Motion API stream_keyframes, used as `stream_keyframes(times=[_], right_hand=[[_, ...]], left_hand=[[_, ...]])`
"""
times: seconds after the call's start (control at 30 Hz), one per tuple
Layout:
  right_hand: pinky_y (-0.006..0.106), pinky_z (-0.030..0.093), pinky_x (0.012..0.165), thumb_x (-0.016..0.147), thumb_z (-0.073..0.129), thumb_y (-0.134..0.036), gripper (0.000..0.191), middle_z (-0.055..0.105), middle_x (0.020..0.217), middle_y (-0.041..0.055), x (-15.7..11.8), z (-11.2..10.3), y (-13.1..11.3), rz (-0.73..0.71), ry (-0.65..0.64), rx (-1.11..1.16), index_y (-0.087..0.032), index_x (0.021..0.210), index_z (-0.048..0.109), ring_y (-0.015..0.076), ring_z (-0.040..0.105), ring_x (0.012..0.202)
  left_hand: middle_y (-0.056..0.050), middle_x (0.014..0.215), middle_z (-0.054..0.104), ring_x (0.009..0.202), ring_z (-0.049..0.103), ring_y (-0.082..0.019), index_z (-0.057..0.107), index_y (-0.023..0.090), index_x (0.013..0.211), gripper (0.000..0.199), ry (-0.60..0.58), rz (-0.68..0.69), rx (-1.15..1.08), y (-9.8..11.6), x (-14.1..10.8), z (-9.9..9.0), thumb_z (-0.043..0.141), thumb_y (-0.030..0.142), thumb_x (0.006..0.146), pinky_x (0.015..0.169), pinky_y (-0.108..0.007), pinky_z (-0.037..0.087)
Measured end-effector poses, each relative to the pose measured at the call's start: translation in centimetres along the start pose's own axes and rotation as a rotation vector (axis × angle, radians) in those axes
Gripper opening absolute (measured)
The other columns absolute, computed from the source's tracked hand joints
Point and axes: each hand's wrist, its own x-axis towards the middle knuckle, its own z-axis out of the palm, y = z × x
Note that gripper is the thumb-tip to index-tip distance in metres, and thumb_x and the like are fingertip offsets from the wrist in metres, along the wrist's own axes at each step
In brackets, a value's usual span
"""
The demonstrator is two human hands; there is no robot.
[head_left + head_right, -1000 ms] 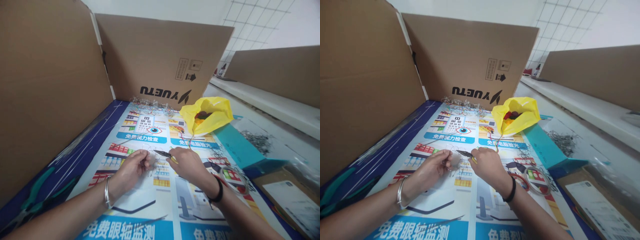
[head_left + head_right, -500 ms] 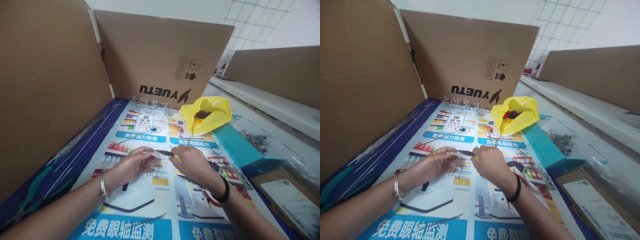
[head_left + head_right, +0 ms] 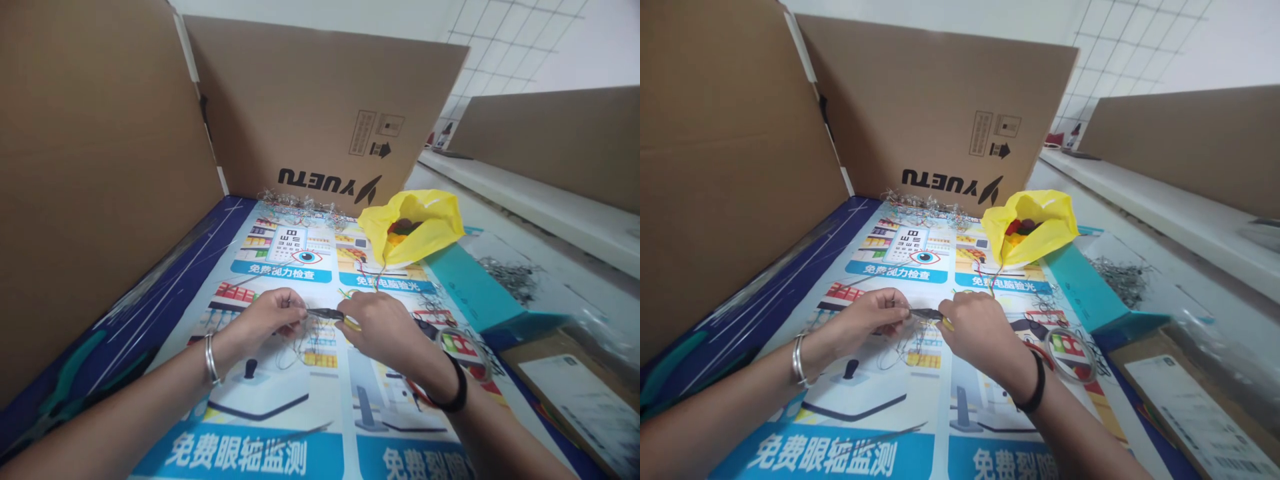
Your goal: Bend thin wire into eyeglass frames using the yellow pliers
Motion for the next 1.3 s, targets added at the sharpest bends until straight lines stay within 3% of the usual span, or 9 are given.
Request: stream_keyframes(times=[0.33, 0.47, 0.57, 0.77, 1.07, 1.17, 1.3], right_hand=[[0.029, 0.036, 0.071, 0.083, 0.05, -0.037, 0.022, 0.064, 0.085, 0.0053, 0.5, 0.2, 0.1, 0.067, -0.013, 0.095, -0.021, 0.09, 0.064, 0.0189, 0.057, 0.081], [0.028, 0.038, 0.072, 0.083, 0.05, -0.042, 0.027, 0.061, 0.09, 0.0046, 1.0, 1.4, 0.6, 0.184, 0.102, 0.437, -0.019, 0.097, 0.058, 0.0176, 0.055, 0.084], [0.026, 0.041, 0.068, 0.077, 0.057, -0.045, 0.029, 0.059, 0.086, 0.0012, 1.6, 3.2, -0.1, 0.212, 0.13, 0.784, -0.02, 0.09, 0.053, 0.0149, 0.054, 0.077], [0.024, 0.042, 0.062, 0.072, 0.057, -0.03, 0.017, 0.055, 0.073, -0.0023, 2.0, 5.7, -2.5, 0.283, 0.143, 1.176, -0.019, 0.085, 0.053, 0.0121, 0.052, 0.067], [0.022, 0.037, 0.057, 0.077, 0.049, -0.028, 0.01, 0.048, 0.065, -0.0035, 1.9, 5.2, -2.4, 0.282, 0.19, 1.153, -0.019, 0.073, 0.053, 0.0106, 0.044, 0.061], [0.022, 0.036, 0.058, 0.08, 0.048, -0.028, 0.013, 0.047, 0.065, -0.0035, 1.8, 4.8, -2.3, 0.264, 0.192, 1.104, -0.019, 0.07, 0.051, 0.0109, 0.044, 0.062], [0.022, 0.035, 0.059, 0.08, 0.048, -0.028, 0.014, 0.046, 0.065, -0.004, 1.8, 5.0, -2.3, 0.244, 0.189, 1.063, -0.02, 0.069, 0.049, 0.0112, 0.044, 0.064]], left_hand=[[0.004, 0.054, 0.055, 0.047, 0.052, -0.009, 0.047, 0.02, 0.082, 0.027, 0.193, 0.052, -0.179, -1.2, -0.2, 0.5, 0.069, 0.028, 0.07, 0.045, -0.02, 0.04], [0.004, 0.065, 0.059, 0.053, 0.055, -0.009, 0.046, 0.022, 0.09, 0.028, 0.296, 0.107, -0.216, -1.6, 0.0, 0.2, 0.067, 0.027, 0.073, 0.048, -0.02, 0.043], [0.003, 0.072, 0.061, 0.055, 0.055, -0.009, 0.045, 0.023, 0.093, 0.028, 0.317, 0.139, -0.246, -1.7, 0.0, 0.3, 0.066, 0.026, 0.074, 0.05, -0.021, 0.045], [0.001, 0.076, 0.063, 0.054, 0.058, -0.01, 0.046, 0.022, 0.092, 0.027, 0.305, 0.116, -0.283, -2.1, -0.1, 0.7, 0.066, 0.027, 0.075, 0.051, -0.023, 0.047], [-0.002, 0.073, 0.063, 0.055, 0.058, -0.013, 0.051, 0.019, 0.08, 0.024, 0.2, 0.106, -0.257, -2.4, -0.2, 1.2, 0.063, 0.04, 0.076, 0.052, -0.026, 0.045], [-0.002, 0.069, 0.062, 0.063, 0.057, -0.014, 0.057, 0.017, 0.073, 0.023, 0.222, 0.161, -0.064, -2.2, -0.1, 0.9, 0.062, 0.039, 0.077, 0.057, -0.024, 0.042], [-0.001, 0.07, 0.058, 0.07, 0.052, -0.015, 0.064, 0.018, 0.068, 0.016, 0.305, 0.376, 0.25, -2.2, -0.1, 0.4, 0.06, 0.03, 0.078, 0.066, -0.025, 0.038]])
